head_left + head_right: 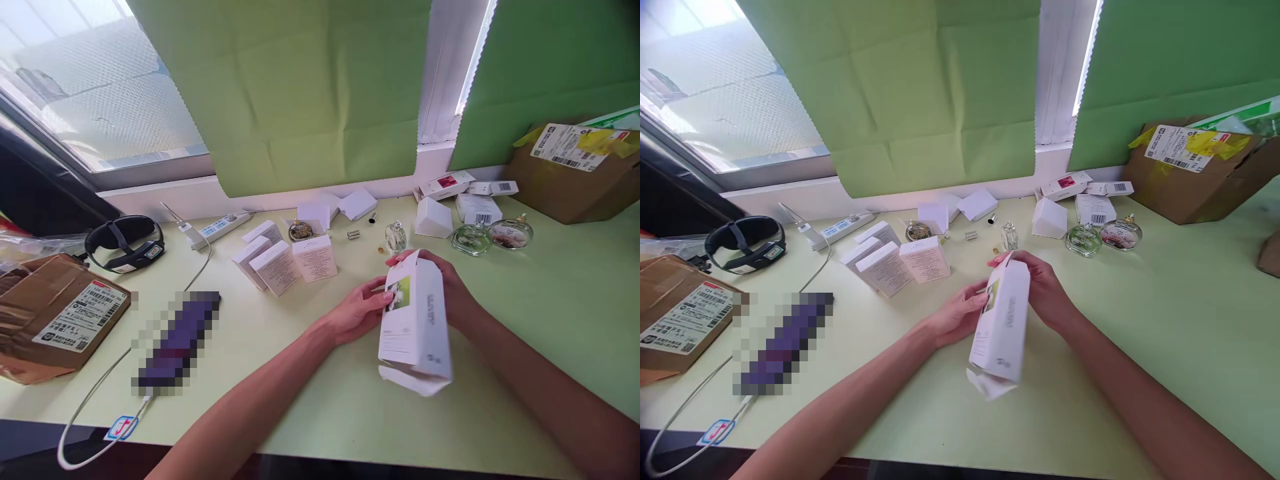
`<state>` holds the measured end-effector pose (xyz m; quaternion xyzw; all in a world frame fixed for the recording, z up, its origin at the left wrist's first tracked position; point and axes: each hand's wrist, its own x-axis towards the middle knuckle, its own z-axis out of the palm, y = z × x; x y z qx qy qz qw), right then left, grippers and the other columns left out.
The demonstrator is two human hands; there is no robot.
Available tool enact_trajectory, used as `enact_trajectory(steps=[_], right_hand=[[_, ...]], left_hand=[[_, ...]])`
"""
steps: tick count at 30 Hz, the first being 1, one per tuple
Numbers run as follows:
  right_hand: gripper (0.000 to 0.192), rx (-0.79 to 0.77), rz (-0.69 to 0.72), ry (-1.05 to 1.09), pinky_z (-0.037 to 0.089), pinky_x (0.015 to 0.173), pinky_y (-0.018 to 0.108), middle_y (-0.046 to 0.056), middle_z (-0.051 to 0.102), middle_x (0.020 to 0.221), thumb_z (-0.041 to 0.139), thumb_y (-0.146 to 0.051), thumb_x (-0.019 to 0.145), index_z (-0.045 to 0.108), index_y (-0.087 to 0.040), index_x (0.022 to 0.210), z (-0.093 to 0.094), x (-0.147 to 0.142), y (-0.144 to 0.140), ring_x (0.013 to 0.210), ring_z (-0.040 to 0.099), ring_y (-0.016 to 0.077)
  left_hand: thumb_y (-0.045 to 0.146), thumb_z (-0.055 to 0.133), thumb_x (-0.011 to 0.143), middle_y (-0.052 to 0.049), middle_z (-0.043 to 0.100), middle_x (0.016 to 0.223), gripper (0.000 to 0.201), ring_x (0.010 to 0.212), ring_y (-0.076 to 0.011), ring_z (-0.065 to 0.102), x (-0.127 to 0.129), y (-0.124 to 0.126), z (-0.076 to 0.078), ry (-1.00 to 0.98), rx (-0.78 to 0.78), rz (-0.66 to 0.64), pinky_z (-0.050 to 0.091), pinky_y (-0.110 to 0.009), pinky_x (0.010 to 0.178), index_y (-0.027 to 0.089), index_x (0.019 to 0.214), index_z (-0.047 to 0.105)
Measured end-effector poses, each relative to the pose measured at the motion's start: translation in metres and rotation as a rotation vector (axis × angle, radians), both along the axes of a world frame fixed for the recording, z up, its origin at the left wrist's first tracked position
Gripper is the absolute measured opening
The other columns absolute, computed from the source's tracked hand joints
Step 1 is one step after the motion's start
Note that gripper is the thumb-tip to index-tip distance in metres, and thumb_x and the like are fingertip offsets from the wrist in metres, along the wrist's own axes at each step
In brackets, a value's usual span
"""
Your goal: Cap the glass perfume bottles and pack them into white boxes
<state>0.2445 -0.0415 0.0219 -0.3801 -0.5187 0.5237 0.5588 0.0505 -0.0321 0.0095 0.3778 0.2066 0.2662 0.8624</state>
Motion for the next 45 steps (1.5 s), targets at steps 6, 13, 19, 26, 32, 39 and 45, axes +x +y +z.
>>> enact_trajectory(steps=[6,13,19,26,32,39,45], right_hand=[[0.018,-0.02,0.001,-0.054,0.056,0.085,0.04,0.002,0.071,0.122,0.074,-0.037,0.079,0.077,-0.032,0.096,0.001,0.005,-0.002,0.114,0.064,0.0296],[0.038,-0.093,-0.003,-0.106,0.057,0.091,0.041,0.004,0.063,0.135,0.061,-0.049,0.092,0.061,-0.036,0.127,0.006,0.019,0.003,0.107,0.067,0.023],[0.093,-0.009,0.228,-0.565,0.059,0.084,0.04,0.007,0.055,0.14,0.078,-0.044,0.079,0.023,-0.048,0.154,0.0,0.02,-0.009,0.098,0.067,0.023],[0.072,0.083,0.342,-0.731,0.057,0.087,0.041,0.003,0.055,0.131,0.075,-0.045,0.081,0.042,-0.047,0.145,-0.005,0.011,-0.014,0.097,0.061,0.0229],[0.064,-0.047,0.381,-0.577,0.055,0.095,0.045,0.005,0.062,0.129,0.071,-0.042,0.086,0.044,-0.041,0.143,-0.005,0.011,-0.013,0.113,0.062,0.027],[0.065,-0.129,0.33,-0.358,0.057,0.095,0.044,0.005,0.066,0.128,0.074,-0.038,0.084,0.044,-0.04,0.142,0.0,0.014,-0.011,0.119,0.063,0.0283],[0.063,-0.081,0.192,-0.32,0.059,0.094,0.042,0.002,0.058,0.142,0.077,-0.037,0.082,0.049,-0.044,0.137,0.007,0.021,-0.009,0.121,0.063,0.029]], left_hand=[[0.027,0.083,0.076,-0.013,0.072,0.118,0.053,0.107,-0.0227,0.069,0.003,-0.005,0.004,0.007,0.015,-0.045,0.051,-0.034,0.095,0.015,0.123,0.063],[0.038,0.081,0.077,-0.004,0.072,0.112,0.05,0.086,-0.017,0.071,0.002,0.01,0.003,0.134,0.071,0.585,0.057,-0.027,0.071,0.024,0.119,0.057],[0.038,0.074,0.083,-0.003,0.065,0.124,0.065,0.1,-0.0197,0.069,0.001,0.013,-0.001,0.12,0.149,0.655,0.057,-0.034,0.084,0.035,0.139,0.041],[0.044,0.068,0.088,-0.002,0.064,0.12,0.067,0.097,-0.0189,0.068,0.001,0.009,0.001,0.221,0.216,0.625,0.056,-0.033,0.083,0.04,0.145,0.032],[0.045,0.066,0.089,-0.002,0.065,0.119,0.068,0.098,-0.0195,0.067,-0.001,0.009,0.0,0.244,0.237,0.59,0.055,-0.035,0.086,0.041,0.147,0.03],[0.042,0.063,0.093,-0.004,0.058,0.137,0.082,0.12,-0.023,0.061,-0.002,0.004,0.002,0.209,0.355,0.502,0.05,-0.041,0.101,0.045,0.155,0.01],[0.04,0.069,0.088,-0.01,0.054,0.138,0.092,0.12,-0.0264,0.06,0.001,-0.004,0.003,0.232,0.544,0.425,0.054,-0.042,0.094,0.043,0.156,0.006]])
